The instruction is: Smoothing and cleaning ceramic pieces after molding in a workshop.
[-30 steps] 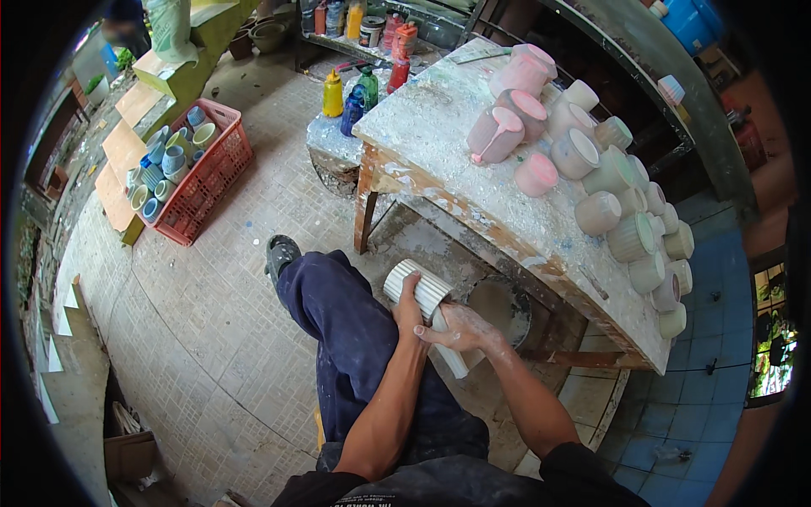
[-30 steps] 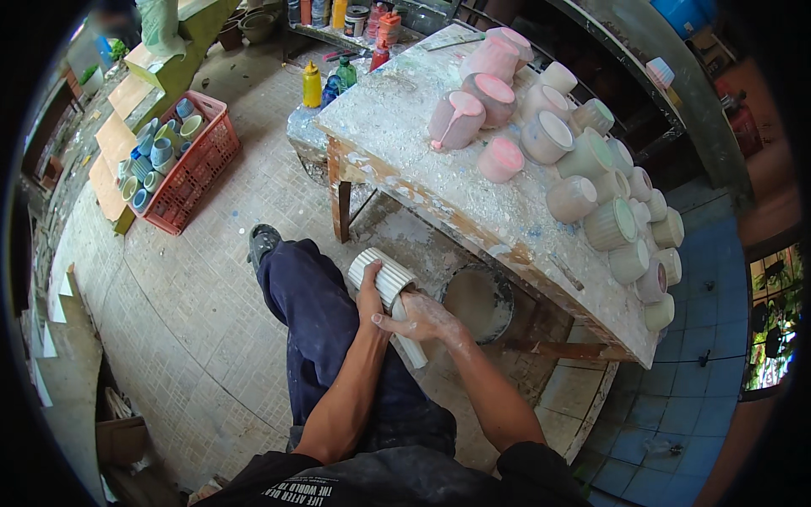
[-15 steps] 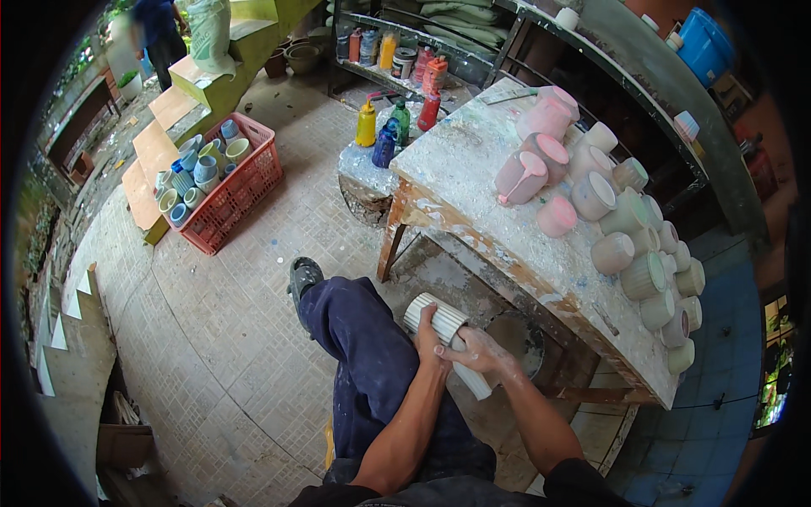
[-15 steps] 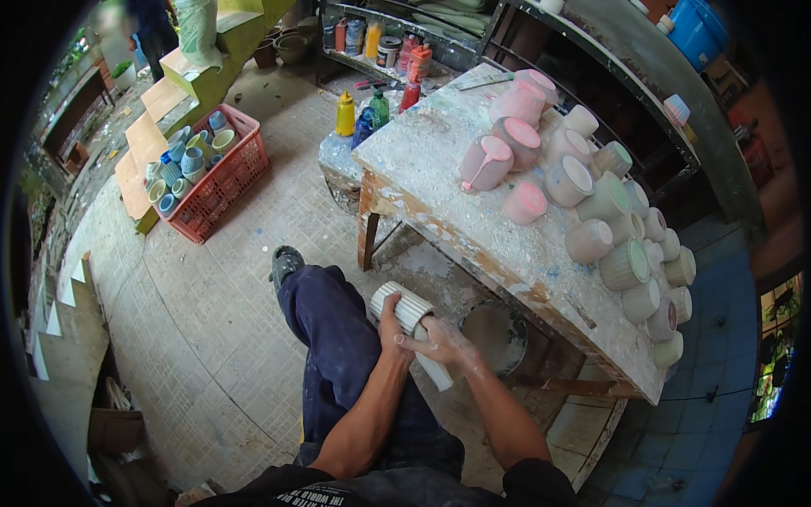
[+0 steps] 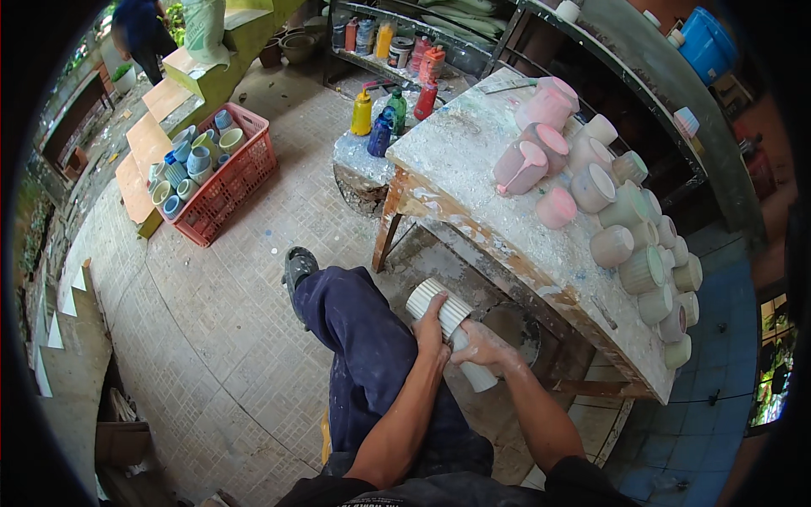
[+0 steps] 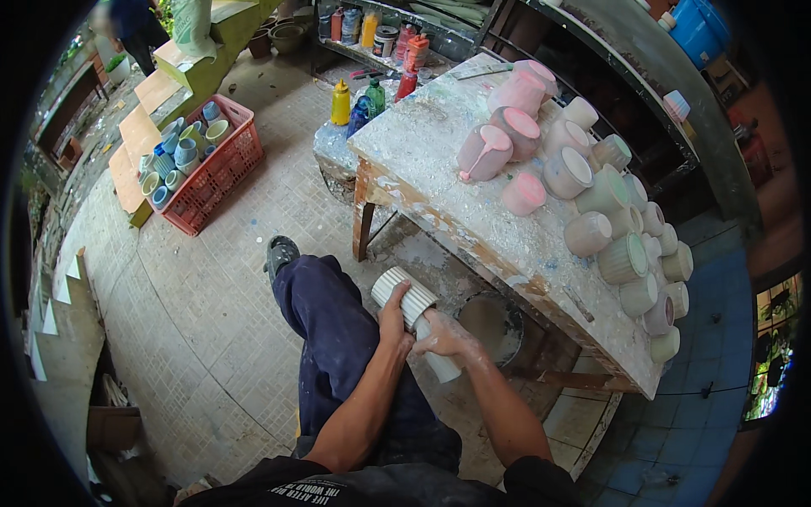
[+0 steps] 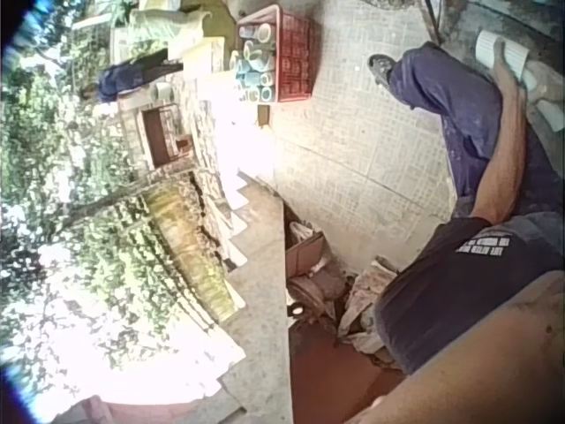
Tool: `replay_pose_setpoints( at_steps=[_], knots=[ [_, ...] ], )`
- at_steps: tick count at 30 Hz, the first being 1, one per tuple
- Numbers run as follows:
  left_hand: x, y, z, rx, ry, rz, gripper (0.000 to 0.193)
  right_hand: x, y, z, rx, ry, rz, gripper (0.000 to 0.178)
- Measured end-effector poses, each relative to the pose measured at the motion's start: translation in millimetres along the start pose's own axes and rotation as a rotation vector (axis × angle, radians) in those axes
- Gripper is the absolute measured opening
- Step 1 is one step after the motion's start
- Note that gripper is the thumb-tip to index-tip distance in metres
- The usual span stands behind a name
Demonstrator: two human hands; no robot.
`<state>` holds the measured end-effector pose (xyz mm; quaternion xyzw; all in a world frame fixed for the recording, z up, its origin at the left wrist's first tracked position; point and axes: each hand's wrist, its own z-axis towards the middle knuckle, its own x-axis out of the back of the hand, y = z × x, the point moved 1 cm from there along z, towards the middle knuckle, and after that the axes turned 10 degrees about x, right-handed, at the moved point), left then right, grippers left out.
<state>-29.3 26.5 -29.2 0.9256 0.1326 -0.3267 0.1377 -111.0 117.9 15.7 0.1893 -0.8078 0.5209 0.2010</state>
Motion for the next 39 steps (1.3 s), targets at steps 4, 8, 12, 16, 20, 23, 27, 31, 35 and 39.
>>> replay_pose_setpoints(
  at_steps=[4, 8, 12, 16, 20, 23, 27, 31, 35, 39],
  knots=[
    [5.0, 10.9, 6.7, 0.07, -0.082, -0.112, 0.039, -3.7, -35.0, 13.0, 0.034, -0.063, -0.415, 0.08],
    [-9.9, 21.3, -16.8, 0.041, -0.207, -0.248, 0.038, -2.0, -47.2, 14.7, 0.148, -0.006, -0.536, 0.075],
    [-5.3, 20.3, -11.8, -0.008, -0.178, -0.257, 0.038, -0.8, -45.0, 11.4, 0.237, 0.037, -0.474, 0.073],
    [-5.6, 17.9, -11.7, 0.046, -0.141, -0.202, 0.041, 5.4, -46.1, 10.7, 0.123, -0.017, -0.427, 0.073],
    [3.0, 12.5, -9.1, 0.058, -0.128, -0.16, 0.039, 10.9, -56.6, 9.9, 0.094, -0.076, -0.427, 0.073],
    [0.8, 8.1, -13.5, 0.063, -0.105, -0.14, 0.039, 9.7, -37.4, 2.4, 0.151, -0.019, -0.302, 0.068],
    [0.5, 9.0, -18.3, 0.012, -0.056, -0.058, 0.041, 9.7, -36.4, 0.5, 0.057, -0.041, -0.026, 0.063],
    [1.8, 12.9, -14.5, -0.004, -0.084, -0.064, 0.041, 3.1, -36.7, 1.0, 0.224, 0.111, -0.11, 0.057],
    [-6.0, 18.8, -22.1, -0.005, -0.147, -0.051, 0.041, 7.1, -38.6, 6.5, 0.056, 0.03, -0.199, 0.055],
    [-2.9, 14.3, -15.5, -0.029, -0.1, 0.051, 0.042, 8.2, -22.1, 8.4, 0.147, 0.098, 0.159, 0.054]
  ],
)
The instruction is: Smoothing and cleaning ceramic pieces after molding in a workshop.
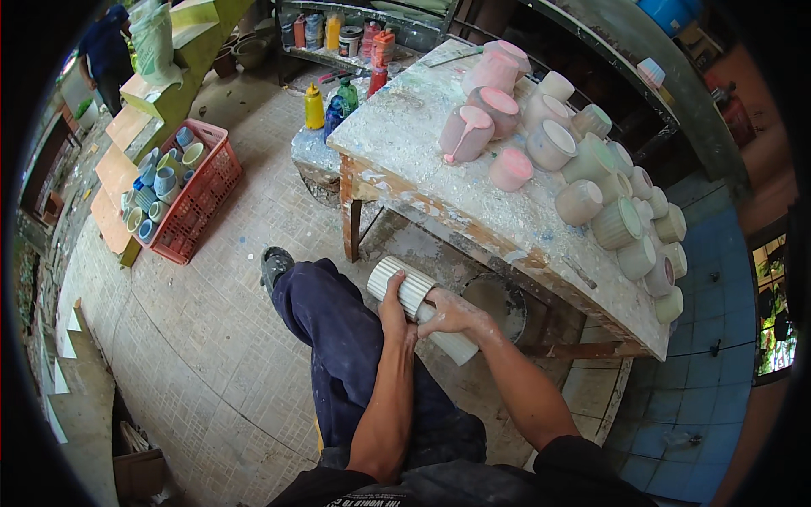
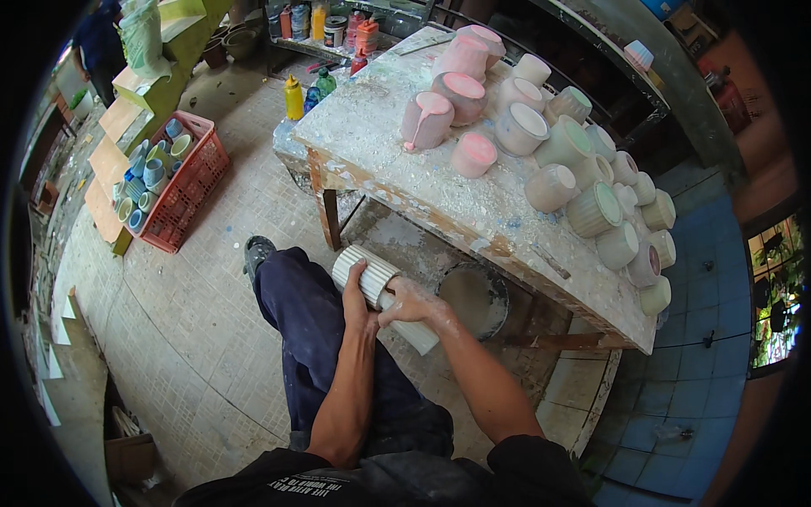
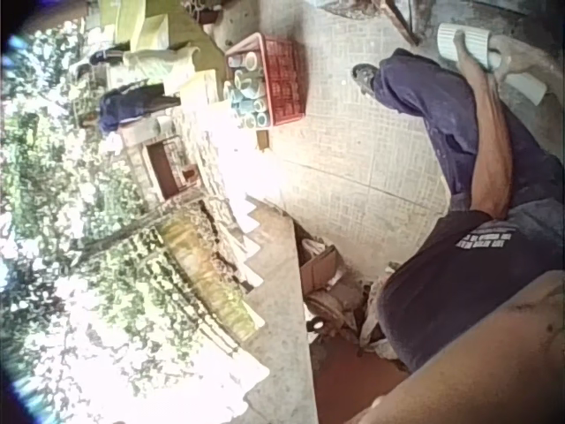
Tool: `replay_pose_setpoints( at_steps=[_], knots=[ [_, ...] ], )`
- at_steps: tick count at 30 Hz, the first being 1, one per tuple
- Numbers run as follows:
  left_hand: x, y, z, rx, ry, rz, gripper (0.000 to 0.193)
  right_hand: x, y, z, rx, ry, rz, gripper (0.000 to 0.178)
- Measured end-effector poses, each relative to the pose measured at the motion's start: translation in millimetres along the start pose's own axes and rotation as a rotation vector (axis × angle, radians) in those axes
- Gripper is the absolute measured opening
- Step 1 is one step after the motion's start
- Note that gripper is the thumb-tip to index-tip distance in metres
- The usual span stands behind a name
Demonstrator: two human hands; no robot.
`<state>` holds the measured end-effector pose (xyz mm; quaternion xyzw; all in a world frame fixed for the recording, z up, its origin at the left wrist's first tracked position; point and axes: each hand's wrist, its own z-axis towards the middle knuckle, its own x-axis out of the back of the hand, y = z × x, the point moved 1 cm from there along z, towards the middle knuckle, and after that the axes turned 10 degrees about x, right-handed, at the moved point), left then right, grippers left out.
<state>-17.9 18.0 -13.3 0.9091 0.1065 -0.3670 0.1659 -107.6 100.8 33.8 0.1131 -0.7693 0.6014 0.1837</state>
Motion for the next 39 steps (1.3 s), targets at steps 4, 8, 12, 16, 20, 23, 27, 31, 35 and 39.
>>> replay_pose_setpoints(
  at_steps=[4, 8, 12, 16, 20, 23, 27, 31, 35, 39],
  knots=[
    [-2.7, -5.1, 2.4, -0.006, -0.084, -0.084, 0.038, -17.5, 17.9, 9.6, -0.07, 0.162, -0.186, 0.048],
    [5.2, 2.0, 4.7, -0.062, -0.102, -0.081, 0.036, -29.4, -12.4, 13.2, -0.205, 0.21, -0.394, 0.047],
    [0.1, -0.1, 7.7, 0.015, -0.117, -0.033, 0.044, -19.9, -12.3, 5.8, -0.135, 0.134, -0.35, 0.047],
    [6.2, -8.2, 18.4, 0.022, -0.098, 0.062, 0.047, -16.2, -15.1, 3.2, -0.162, 0.232, -0.246, 0.045],
    [6.9, -16.2, 17.6, 0.08, -0.027, 0.085, 0.053, -18.8, -5.6, -9.0, -0.226, 0.339, -0.246, 0.039],
    [5.5, -19.3, 15.5, 0.16, 0.064, 0.114, 0.057, -18.3, -5.3, -21.2, -0.152, 0.343, -0.219, 0.036],
    [16.7, -29.1, 22.0, 0.262, 0.133, 0.151, 0.063, -23.6, -9.5, -44.4, -0.112, 0.235, -0.446, 0.022],
    [21.5, -34.9, 17.6, 0.405, 0.021, 0.125, 0.054, -28.5, -25.9, -58.3, -0.052, 0.131, -0.644, 0.017],
    [4.9, -31.1, -4.8, 0.479, -0.042, 0.084, 0.04, -30.2, -47.7, -70.9, -0.066, -0.011, -0.811, 0.016],
    [4.3, -29.7, -14.0, 0.446, -0.083, 0.087, 0.035, -40.1, -68.5, -75.3, -0.056, -0.055, -0.9, 0.016]
  ],
)
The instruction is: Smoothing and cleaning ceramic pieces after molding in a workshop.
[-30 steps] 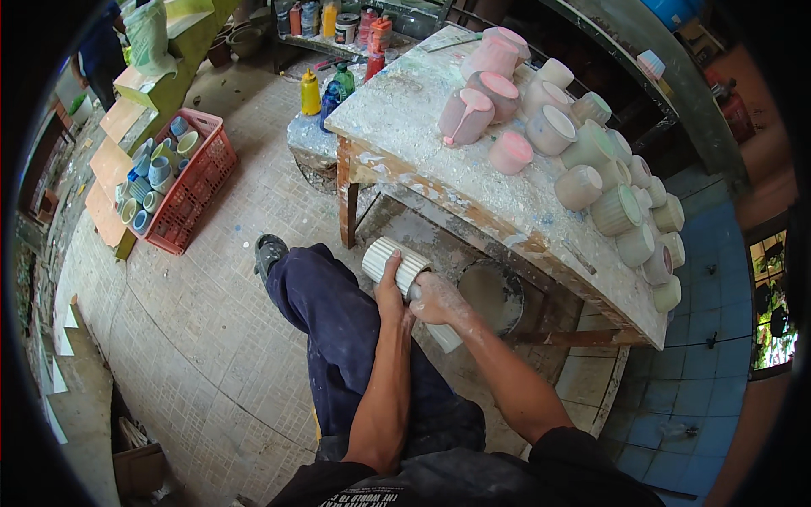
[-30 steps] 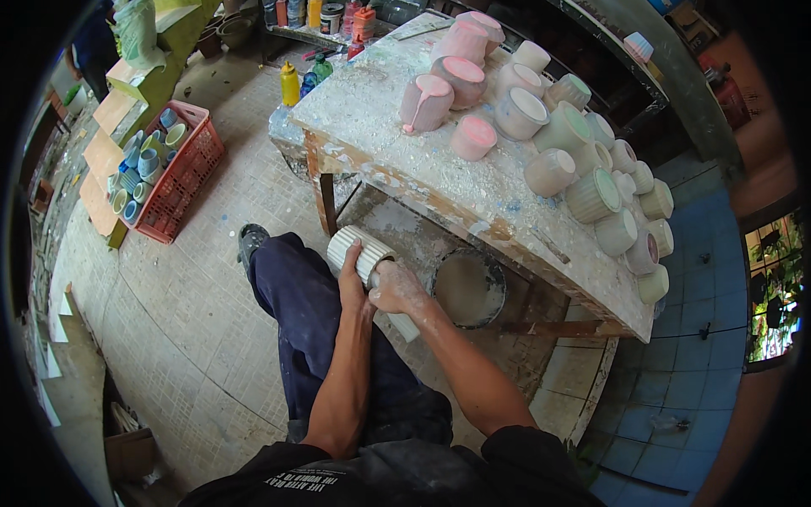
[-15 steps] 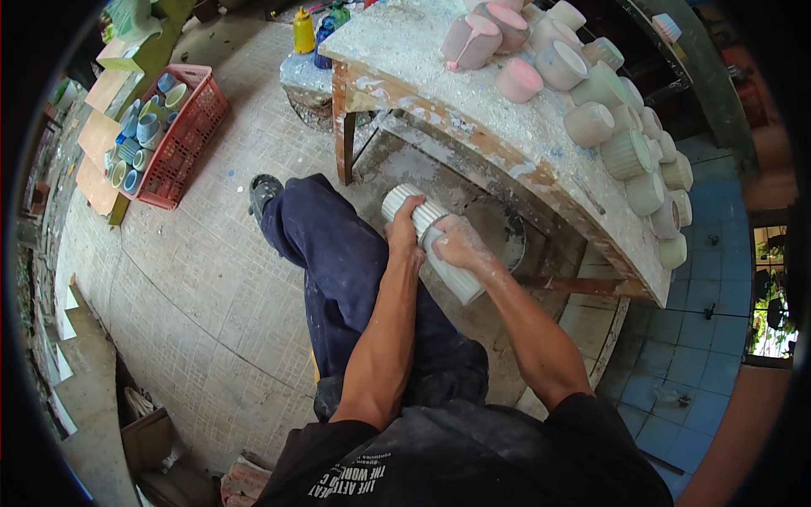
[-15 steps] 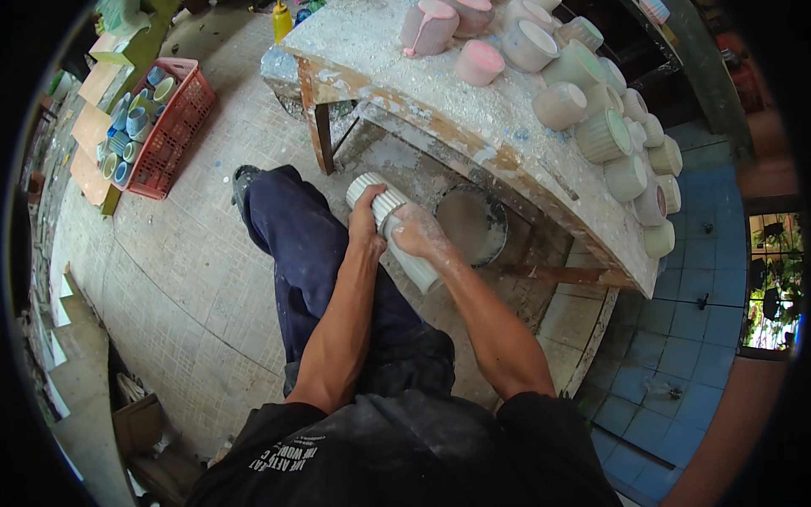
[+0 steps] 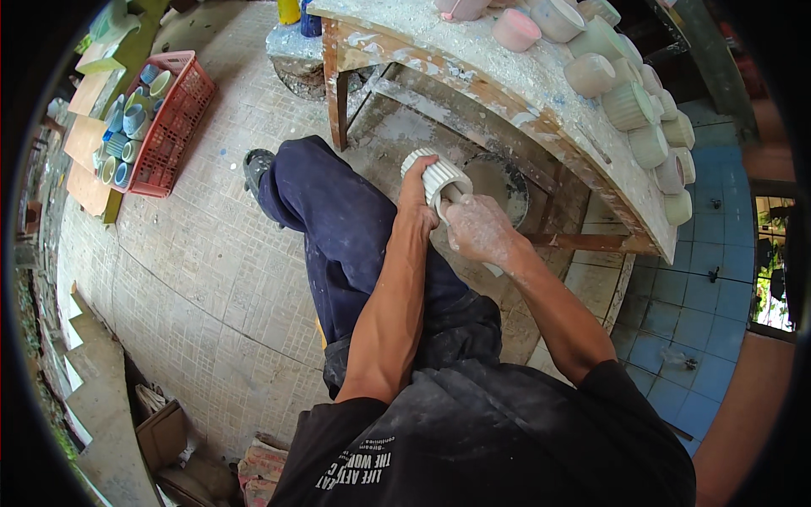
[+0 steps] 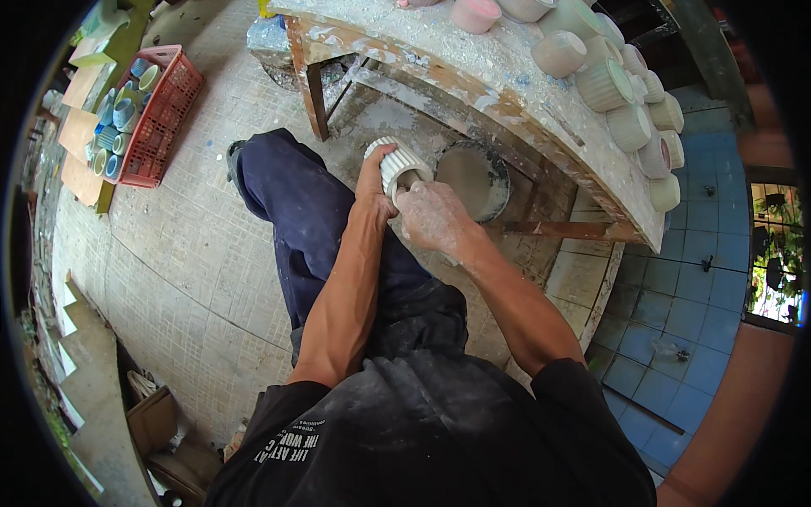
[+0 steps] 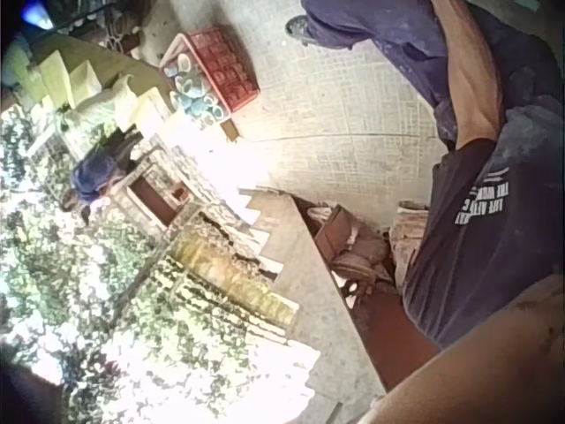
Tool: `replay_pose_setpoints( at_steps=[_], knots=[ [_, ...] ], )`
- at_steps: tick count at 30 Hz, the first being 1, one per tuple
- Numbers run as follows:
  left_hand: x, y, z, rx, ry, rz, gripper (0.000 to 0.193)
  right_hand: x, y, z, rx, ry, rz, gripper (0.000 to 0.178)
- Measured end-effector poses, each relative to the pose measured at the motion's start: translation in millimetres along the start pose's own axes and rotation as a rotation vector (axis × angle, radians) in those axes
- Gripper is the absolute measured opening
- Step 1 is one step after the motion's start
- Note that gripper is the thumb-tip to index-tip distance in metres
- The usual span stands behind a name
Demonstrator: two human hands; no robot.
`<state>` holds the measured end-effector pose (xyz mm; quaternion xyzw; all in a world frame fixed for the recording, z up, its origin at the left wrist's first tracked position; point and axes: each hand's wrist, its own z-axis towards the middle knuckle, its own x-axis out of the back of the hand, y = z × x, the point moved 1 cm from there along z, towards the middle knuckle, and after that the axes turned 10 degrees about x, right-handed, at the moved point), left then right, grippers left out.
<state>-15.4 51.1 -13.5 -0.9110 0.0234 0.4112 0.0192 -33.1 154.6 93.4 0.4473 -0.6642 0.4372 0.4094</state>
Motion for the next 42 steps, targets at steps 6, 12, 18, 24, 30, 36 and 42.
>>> replay_pose_setpoints(
  at_steps=[6, 12, 18, 24, 30, 36, 42],
  knots=[
    [0.0, 3.0, 1.0, -0.035, -0.038, 0.032, 0.033, -1.4, -15.3, 2.5, 0.031, -0.092, -0.141, 0.02],
    [8.5, 16.7, 4.8, 0.015, -0.099, -0.118, 0.031, -5.5, 5.1, 18.4, -0.004, 0.021, -0.045, 0.024],
    [20.1, 39.1, 14.0, -0.15, -0.069, -0.115, 0.034, -4.1, -16.9, 36.4, -0.22, 0.235, 0.142, 0.027],
    [26.5, 53.0, 21.6, -0.345, -0.202, 0.039, 0.043, 5.4, -28.5, 48.6, -0.252, 0.294, -0.116, 0.032],
    [34.3, 38.0, 26.2, -0.254, -0.241, 0.11, 0.043, 13.4, -39.1, 50.3, -0.344, 0.187, -0.206, 0.051],
    [34.8, 49.6, 19.4, -0.39, -0.316, 0.069, 0.045, 23.0, -23.6, 38.5, -0.195, 0.259, 0.04, 0.054],
    [-17.5, 20.5, -30.7, -0.286, -0.288, 0.168, 0.066, -12.2, 56.2, -14.2, -0.524, 0.677, 1.688, 0.059]
  ],
)
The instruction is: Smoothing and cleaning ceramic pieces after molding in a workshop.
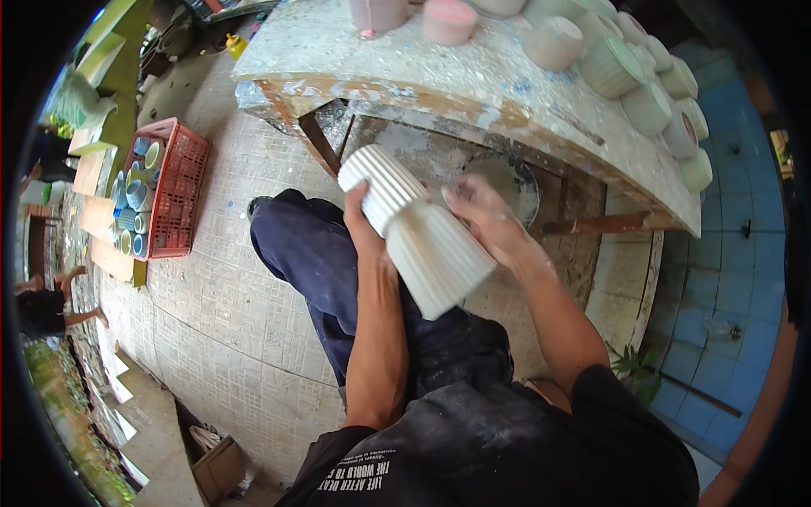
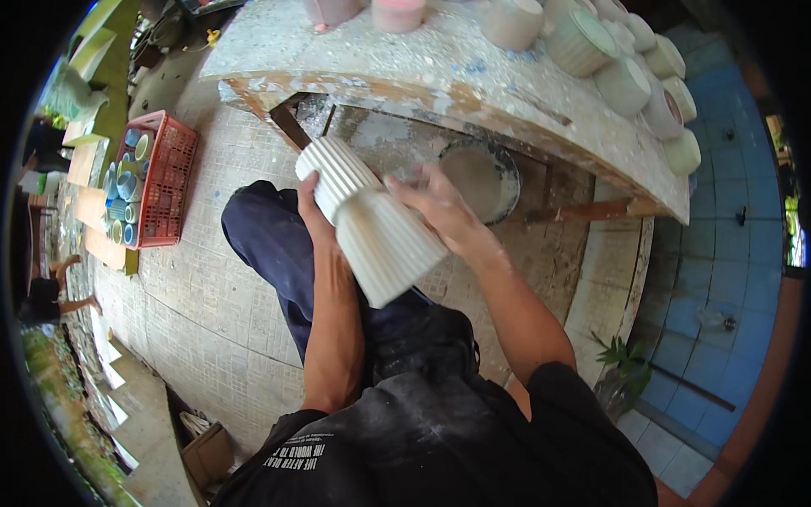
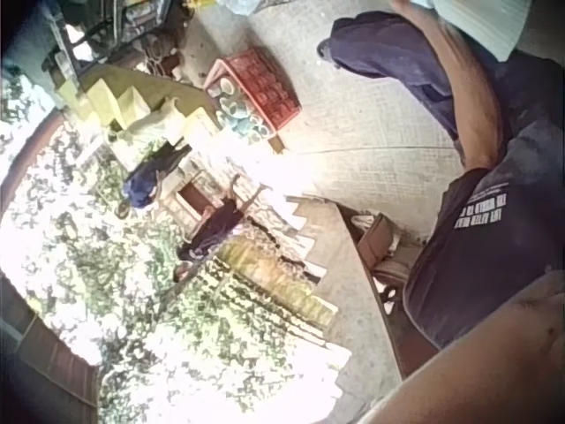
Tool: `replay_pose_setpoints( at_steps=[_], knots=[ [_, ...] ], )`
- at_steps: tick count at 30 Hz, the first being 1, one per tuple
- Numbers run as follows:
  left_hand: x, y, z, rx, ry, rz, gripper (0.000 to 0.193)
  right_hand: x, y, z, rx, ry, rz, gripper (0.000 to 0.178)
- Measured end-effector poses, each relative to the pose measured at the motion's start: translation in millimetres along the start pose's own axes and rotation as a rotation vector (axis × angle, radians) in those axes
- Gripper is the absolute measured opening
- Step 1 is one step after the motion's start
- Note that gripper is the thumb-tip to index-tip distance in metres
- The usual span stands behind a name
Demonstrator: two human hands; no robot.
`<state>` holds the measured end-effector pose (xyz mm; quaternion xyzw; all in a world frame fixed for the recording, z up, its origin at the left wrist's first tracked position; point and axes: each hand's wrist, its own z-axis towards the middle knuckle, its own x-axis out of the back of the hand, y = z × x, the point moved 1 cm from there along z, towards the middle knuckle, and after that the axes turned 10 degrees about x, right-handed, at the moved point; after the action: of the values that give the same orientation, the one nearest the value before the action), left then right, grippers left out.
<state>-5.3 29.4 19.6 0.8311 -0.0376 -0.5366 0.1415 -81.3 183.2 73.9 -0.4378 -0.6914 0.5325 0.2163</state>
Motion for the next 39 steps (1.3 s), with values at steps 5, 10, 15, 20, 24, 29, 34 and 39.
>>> replay_pose_setpoints(
  at_steps=[5, 10, 15, 20, 24, 29, 34, 39],
  knots=[
    [1.9, -5.8, -3.4, -0.108, -0.162, 0.251, 0.073, 27.3, 62.0, -7.2, -0.357, -0.396, 0.325, 0.064],
    [3.0, -8.0, 1.3, -0.145, -0.03, 0.298, 0.072, 15.1, 18.0, -2.4, -0.071, -0.416, -0.299, 0.065],
    [12.7, -15.0, 18.6, 0.002, 0.16, 0.114, 0.059, -20.3, -45.6, -4.6, 0.133, -0.416, -1.184, 0.068],
    [0.3, -9.4, 15.7, -0.015, 0.152, 0.108, 0.058, -1.0, -19.9, 38.2, 0.064, -0.319, -0.493, 0.067],
    [0.5, -4.3, 9.0, -0.057, 0.123, -0.01, 0.056, -11.0, 7.8, 39.1, 0.011, -0.455, -0.271, 0.08],
    [8.3, 2.7, 8.8, -0.18, 0.191, -0.116, 0.05, -16.4, 24.9, 39.7, 0.253, -0.489, -0.361, 0.087],
    [9.1, 4.0, 10.9, -0.213, 0.142, -0.3, 0.048, -31.8, 27.6, 40.1, 0.184, -0.309, -0.375, 0.075],
    [12.9, 6.1, 17.6, -0.203, 0.144, -0.215, 0.047, -57.3, 18.8, 16.2, 0.626, 0.282, -0.512, 0.027]
  ],
)
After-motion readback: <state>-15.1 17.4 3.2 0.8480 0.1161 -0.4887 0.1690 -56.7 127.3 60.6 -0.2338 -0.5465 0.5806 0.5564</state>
